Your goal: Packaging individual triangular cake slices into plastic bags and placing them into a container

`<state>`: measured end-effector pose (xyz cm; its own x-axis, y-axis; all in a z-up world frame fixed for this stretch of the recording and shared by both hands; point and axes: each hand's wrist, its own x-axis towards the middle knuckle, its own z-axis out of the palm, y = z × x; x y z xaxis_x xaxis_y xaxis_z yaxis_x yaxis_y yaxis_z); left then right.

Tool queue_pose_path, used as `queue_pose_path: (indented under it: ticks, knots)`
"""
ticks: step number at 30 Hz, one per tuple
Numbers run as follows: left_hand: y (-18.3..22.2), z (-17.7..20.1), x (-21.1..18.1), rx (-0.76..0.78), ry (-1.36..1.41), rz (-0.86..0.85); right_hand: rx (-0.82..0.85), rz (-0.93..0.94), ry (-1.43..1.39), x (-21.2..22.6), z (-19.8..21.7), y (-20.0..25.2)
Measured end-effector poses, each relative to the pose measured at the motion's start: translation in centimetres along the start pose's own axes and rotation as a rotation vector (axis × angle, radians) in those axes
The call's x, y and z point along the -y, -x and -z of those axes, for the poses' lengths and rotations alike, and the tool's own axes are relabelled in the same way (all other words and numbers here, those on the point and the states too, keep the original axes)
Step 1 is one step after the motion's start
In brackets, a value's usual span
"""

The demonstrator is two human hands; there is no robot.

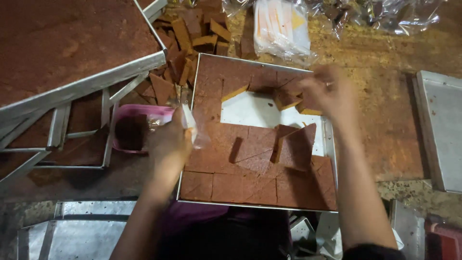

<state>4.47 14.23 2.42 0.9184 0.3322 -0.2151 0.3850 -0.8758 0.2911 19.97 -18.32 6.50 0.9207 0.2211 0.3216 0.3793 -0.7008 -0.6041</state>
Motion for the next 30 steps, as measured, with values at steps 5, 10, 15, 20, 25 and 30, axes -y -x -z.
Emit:
queue_pose_path:
  ticks: [5,10,15,20,25,30]
  knots:
    - [-0.3,-1.5,1.0,-0.189,0.158,-0.055,0.153,0.153,0.835,-7.5,-10.1,-0.7]
    - [-2.4,-4.9,4.4,-0.450,0.150,-0.147,0.281,0.118,0.850,-11.3,-11.0,-0.2]
    - [-1.0,-3.7,4.1,-0.227,0.402,-0.061,0.273,0.172,0.766,-9.8,-9.4,1.1]
    - [-1.6,-4.4,5.0,-0.245,0.458,0.008,0.314,0.030,0.696,-9.7,-9.4,0.4]
    - [1.5,1.0,1.1,-0.063,0.618,0.114,0.373,0.028,0.598,-6.0,-7.0,2.0]
    - [0.0,-2.2,3.9,-0.174,0.685,-0.011,0.324,-0.105,0.074,-2.5,-4.4,5.6]
